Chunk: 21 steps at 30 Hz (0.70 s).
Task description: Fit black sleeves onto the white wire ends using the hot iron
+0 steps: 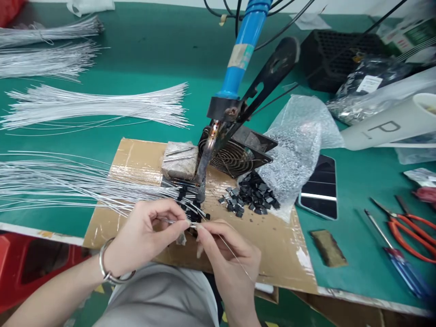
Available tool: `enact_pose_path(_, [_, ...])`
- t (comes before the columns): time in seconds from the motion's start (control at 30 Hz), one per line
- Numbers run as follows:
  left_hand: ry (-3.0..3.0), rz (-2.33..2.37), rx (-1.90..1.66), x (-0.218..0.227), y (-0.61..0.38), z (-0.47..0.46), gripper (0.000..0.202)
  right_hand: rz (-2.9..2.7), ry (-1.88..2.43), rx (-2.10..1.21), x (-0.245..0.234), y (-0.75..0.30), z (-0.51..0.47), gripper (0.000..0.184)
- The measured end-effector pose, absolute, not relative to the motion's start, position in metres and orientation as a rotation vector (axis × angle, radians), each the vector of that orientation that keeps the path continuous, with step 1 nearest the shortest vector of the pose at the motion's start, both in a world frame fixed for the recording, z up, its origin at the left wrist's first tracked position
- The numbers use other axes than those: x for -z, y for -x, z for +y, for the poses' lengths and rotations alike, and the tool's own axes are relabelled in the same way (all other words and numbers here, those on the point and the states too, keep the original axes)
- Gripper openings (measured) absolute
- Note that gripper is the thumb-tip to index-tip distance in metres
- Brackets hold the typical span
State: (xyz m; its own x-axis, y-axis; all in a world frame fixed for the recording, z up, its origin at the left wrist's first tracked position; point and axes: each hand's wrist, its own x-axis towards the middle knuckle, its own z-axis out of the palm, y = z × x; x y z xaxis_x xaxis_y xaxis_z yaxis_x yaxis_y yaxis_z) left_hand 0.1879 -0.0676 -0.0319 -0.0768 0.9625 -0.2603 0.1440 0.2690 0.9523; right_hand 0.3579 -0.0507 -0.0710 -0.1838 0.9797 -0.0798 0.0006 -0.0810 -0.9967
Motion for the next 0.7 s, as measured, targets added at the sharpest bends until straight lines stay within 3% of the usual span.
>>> enact_pose_path(0.7, [-1.056, 1.54, -0.943, 0.0328, -0.1945, -0.0713, 0.021, -0.87, 1.038, -1.804, 0.079, -0.3551, -0.0528, 0.012])
